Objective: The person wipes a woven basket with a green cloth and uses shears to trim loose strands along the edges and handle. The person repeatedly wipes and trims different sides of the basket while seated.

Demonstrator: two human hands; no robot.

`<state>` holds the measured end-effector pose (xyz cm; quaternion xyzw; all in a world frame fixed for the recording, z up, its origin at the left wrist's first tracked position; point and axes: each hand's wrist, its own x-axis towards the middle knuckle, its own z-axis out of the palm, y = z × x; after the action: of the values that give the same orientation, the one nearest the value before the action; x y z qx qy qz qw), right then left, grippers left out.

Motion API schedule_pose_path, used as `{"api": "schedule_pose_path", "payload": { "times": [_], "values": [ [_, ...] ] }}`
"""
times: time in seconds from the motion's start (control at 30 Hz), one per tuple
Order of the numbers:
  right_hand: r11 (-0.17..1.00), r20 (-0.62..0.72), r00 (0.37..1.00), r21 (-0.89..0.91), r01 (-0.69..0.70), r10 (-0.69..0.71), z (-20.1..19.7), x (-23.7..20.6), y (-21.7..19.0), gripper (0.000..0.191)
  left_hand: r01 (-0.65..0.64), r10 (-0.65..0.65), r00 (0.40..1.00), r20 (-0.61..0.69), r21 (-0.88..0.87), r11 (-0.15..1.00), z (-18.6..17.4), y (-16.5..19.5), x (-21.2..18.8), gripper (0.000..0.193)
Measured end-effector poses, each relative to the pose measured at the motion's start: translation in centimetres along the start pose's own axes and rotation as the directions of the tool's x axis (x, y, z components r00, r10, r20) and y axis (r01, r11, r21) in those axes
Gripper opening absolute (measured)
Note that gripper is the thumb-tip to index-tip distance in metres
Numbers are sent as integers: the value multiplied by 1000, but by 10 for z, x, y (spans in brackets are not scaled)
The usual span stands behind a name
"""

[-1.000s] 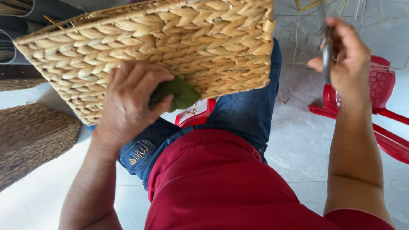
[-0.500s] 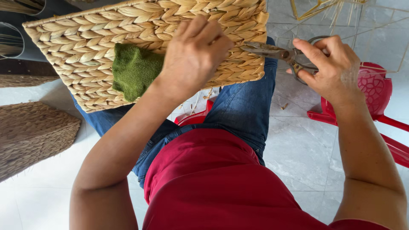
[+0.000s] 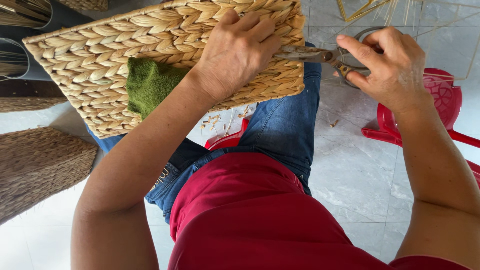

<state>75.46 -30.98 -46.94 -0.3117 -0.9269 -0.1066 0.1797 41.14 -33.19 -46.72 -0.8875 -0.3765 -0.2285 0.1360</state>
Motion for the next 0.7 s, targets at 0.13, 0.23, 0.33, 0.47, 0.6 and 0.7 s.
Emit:
{"api": "schedule_pose_path", "payload": {
  "times": [0.13,0.23,0.33,0.47,0.6,0.7],
  "values": [
    [999,-22,999,-16,45,-46,-2,9,1,67,-48,48,999,-14,16,999,-2,-5,7,6],
    [996,-23,996,-33,80,-81,-3,18,0,63,-112,111,994,13,83,990,-4,-7,10,4],
    [987,-39,988,-61,149,-151,0,24,0,64,-133,136,991,-8,144,981,-5,-9,14,11],
    [988,14,989,-48,145,-144,7,19,4,73,-156,151,987,46,146,977,-4,-9,16,8],
    [990,71,988,-22,139,-138,19,5,9,72,-110,110,994,5,111,988,-5,-11,19,5],
    [990,96,986,-18,140,-138,22,-1,10,71,-13,15,999,-41,40,999,-12,-17,21,9]
  ]
}}
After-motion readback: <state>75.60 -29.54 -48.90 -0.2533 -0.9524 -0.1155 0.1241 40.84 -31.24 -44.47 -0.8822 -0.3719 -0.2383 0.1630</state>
